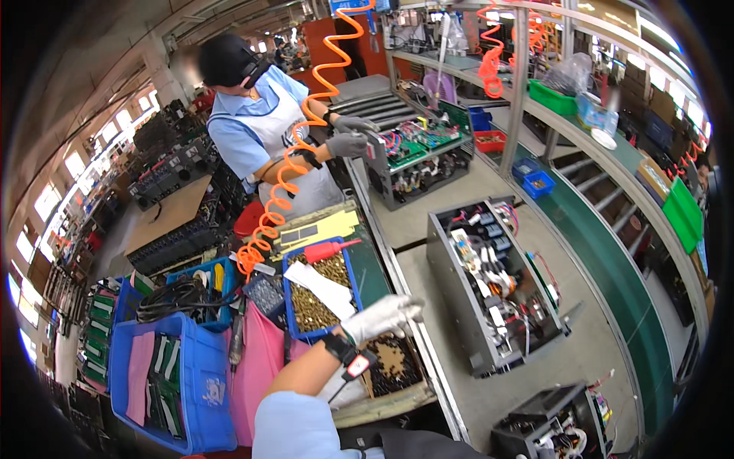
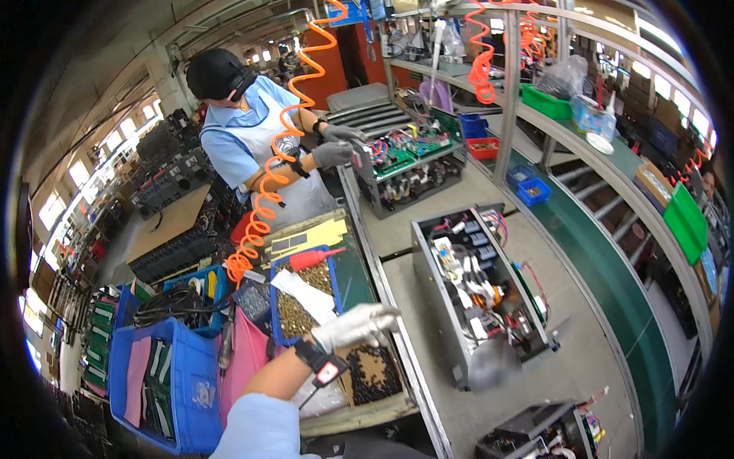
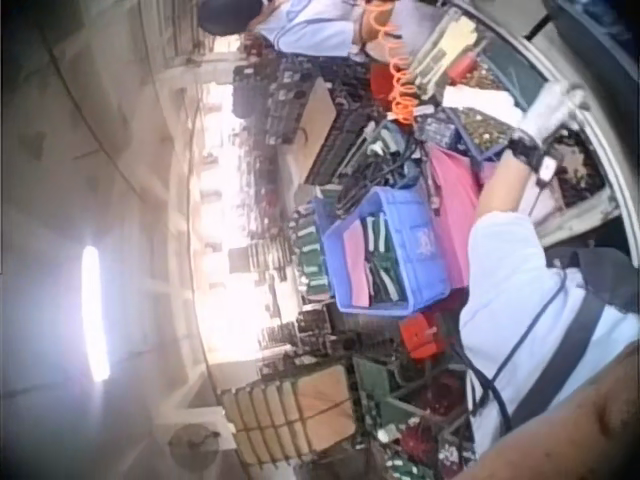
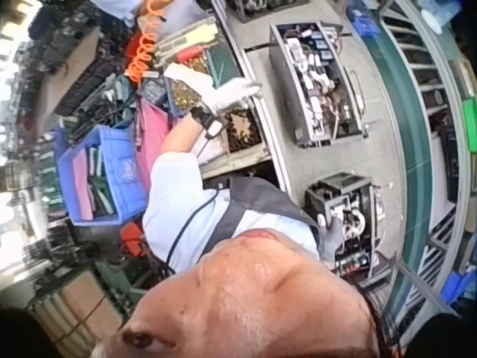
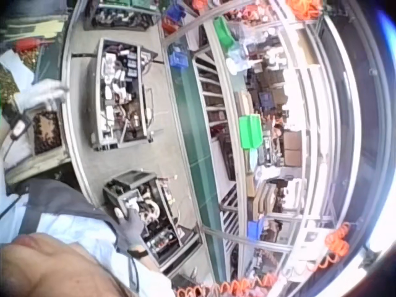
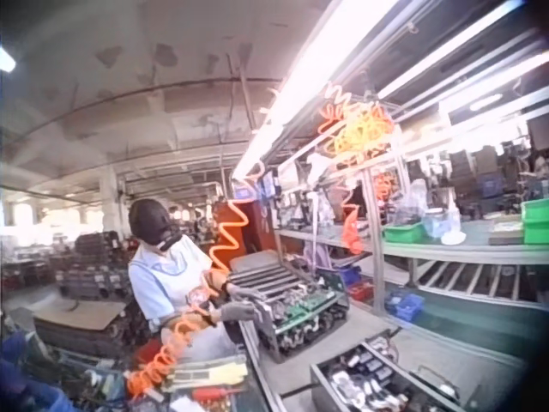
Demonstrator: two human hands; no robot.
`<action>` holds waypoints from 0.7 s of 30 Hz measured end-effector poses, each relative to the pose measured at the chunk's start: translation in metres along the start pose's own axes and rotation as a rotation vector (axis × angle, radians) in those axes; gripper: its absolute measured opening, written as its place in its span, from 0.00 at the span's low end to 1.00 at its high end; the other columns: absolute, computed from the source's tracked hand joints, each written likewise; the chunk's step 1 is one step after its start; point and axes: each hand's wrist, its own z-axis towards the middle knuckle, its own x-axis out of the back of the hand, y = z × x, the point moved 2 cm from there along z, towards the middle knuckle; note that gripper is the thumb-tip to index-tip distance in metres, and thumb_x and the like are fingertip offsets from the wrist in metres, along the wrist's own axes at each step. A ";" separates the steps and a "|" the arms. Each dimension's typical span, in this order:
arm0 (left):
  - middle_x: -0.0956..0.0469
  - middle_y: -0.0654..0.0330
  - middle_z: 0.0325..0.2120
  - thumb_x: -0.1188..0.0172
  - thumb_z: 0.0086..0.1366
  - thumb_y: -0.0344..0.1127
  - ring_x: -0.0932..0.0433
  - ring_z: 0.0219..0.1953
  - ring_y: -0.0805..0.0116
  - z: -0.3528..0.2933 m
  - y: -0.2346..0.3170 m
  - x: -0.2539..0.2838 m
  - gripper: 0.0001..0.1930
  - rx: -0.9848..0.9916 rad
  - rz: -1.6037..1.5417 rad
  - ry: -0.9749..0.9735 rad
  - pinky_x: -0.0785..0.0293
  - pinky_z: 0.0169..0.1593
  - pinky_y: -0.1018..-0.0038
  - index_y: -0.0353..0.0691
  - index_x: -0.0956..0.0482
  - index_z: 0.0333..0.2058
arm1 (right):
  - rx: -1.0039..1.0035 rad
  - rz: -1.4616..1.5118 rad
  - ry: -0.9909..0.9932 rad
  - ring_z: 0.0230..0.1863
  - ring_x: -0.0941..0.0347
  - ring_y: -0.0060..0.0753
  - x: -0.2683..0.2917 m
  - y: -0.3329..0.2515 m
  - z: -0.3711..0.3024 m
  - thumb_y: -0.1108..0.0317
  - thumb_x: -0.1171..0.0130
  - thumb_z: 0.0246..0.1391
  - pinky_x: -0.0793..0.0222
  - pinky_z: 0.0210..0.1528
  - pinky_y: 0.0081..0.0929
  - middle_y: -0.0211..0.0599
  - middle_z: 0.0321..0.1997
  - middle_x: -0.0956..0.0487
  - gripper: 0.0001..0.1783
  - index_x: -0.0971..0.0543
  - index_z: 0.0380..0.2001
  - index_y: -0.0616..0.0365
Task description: Assembling internal components and wiring of a welding machine on a production line.
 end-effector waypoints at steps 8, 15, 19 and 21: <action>0.23 0.60 0.36 0.55 0.71 0.54 0.26 0.27 0.77 -0.033 -0.042 -0.038 0.27 -0.210 0.004 -0.046 0.26 0.31 0.79 0.38 0.34 0.58 | -0.122 -0.016 -0.029 0.41 0.28 0.49 0.006 -0.014 0.014 0.57 0.32 0.47 0.33 0.46 0.39 0.49 0.40 0.24 0.25 0.26 0.44 0.61; 0.35 0.50 0.57 0.47 0.68 0.47 0.29 0.52 0.65 -0.051 -0.059 -0.027 0.33 -0.075 -0.530 -0.134 0.33 0.57 0.68 0.41 0.48 0.66 | 0.043 -0.243 0.053 0.43 0.30 0.54 -0.003 -0.008 0.016 0.49 0.27 0.38 0.32 0.41 0.45 0.50 0.40 0.27 0.32 0.26 0.40 0.60; 0.42 0.50 0.60 0.45 0.67 0.48 0.30 0.50 0.66 -0.043 -0.088 -0.011 0.39 -0.027 -1.183 -0.059 0.31 0.55 0.70 0.44 0.57 0.67 | 0.249 -0.238 0.129 0.45 0.30 0.57 0.002 -0.026 0.017 0.49 0.28 0.40 0.30 0.46 0.45 0.55 0.46 0.29 0.38 0.29 0.48 0.64; 0.42 0.45 0.60 0.45 0.67 0.49 0.27 0.51 0.60 -0.045 -0.078 -0.007 0.40 -0.112 -0.997 0.128 0.27 0.53 0.67 0.45 0.60 0.67 | 0.197 -0.214 0.144 0.48 0.31 0.59 0.002 -0.036 0.016 0.49 0.28 0.39 0.31 0.47 0.45 0.56 0.48 0.29 0.38 0.29 0.49 0.62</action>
